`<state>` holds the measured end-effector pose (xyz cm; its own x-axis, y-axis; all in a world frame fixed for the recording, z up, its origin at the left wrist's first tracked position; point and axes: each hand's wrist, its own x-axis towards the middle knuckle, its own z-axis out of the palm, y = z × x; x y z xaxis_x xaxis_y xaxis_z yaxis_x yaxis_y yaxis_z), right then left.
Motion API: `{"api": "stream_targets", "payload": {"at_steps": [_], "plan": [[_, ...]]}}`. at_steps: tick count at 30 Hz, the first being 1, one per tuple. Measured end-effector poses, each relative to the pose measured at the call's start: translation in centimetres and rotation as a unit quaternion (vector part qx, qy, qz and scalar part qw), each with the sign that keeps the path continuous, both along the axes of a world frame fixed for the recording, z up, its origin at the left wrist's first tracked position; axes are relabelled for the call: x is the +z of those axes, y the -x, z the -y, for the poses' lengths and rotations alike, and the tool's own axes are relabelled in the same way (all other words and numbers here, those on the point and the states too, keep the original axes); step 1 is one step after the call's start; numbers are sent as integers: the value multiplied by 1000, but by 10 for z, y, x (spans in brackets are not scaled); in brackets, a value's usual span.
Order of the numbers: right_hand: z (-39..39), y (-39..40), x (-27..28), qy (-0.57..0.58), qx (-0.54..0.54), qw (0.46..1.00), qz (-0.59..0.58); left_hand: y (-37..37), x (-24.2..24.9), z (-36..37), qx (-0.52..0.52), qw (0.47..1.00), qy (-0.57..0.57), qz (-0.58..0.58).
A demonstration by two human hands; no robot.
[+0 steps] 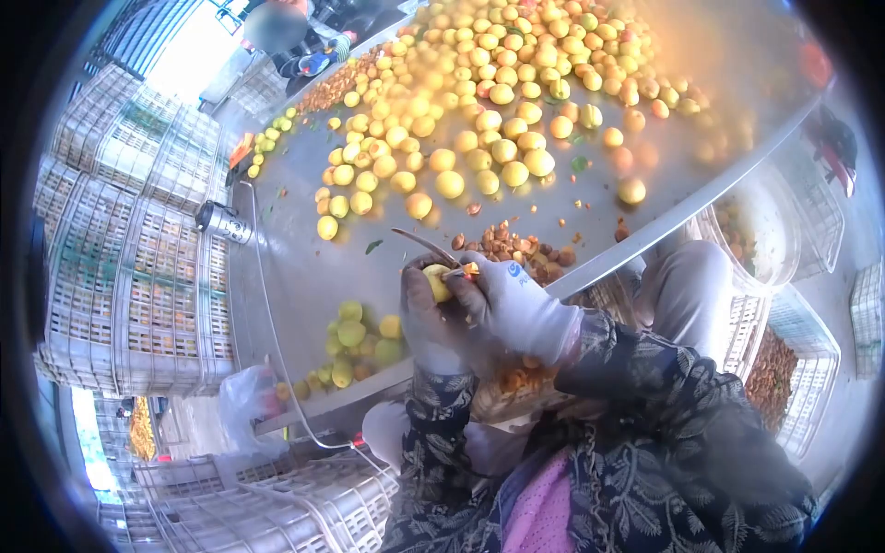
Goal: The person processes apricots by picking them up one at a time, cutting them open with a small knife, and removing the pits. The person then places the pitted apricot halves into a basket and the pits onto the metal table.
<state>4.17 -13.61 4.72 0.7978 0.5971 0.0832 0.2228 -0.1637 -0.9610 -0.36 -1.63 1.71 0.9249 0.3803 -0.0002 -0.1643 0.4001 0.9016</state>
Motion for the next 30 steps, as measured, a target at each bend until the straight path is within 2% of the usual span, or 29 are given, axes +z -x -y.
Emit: {"api": "stream_targets", "payload": {"at_steps": [2, 3, 5, 6, 8, 9, 11, 12, 13, 14, 15, 16, 19, 24, 27, 29, 30], "plan": [[-2, 2, 2, -44, 21, 998, -36, -1, -8, 4, 68, 986, -149, -1], [-4, 2, -1, -43, 20, 998, -36, -1, -5, 4, 66, 987, -148, -1], [-9, -4, -10, 96, 9, 995, 2, -1, 6, 3, 59, 997, -49, -15], [-11, -8, -10, 95, 12, 995, 5, -4, 1, -3, 63, 997, -50, -12], [-11, -14, -11, 145, 21, 983, 111, -7, -15, -14, 108, 947, -277, -122], [-11, -17, -12, 144, 20, 983, 111, -9, -14, -12, 107, 947, -278, -121], [-11, -24, -17, 251, -51, 939, 228, -13, -10, -5, 263, 847, -459, -52], [-9, -27, -14, 241, -74, 936, 247, -13, -5, -6, 253, 883, -393, -35], [-7, -25, -10, 242, -72, 935, 249, -12, 0, -9, 256, 883, -391, -35], [-1, -18, -5, 186, -42, 967, 170, -9, 4, -14, 177, 968, -177, -12], [1, -10, 1, 128, -15, 988, 85, -6, 7, -16, 85, 995, 46, 12], [2, -6, -13, 127, -4, 983, 133, -5, 9, -16, 84, 995, 45, 11], [2, 5, -21, 153, -7, 977, 149, -5, 10, -9, 16, 981, 189, 33], [-5, 8, -28, 156, -20, 974, 164, -8, -11, -9, -8, 969, 244, 42], [-7, 4, -17, 148, -4, 983, 108, -7, -1, -5, -3, 963, 261, 66], [-2, 0, -7, 52, -2, 998, 34, -10, 5, -5, 8, 960, 266, 84], [-4, -1, -9, 17, -29, 996, 82, -8, -1, -9, -50, 957, 272, 87]]}}
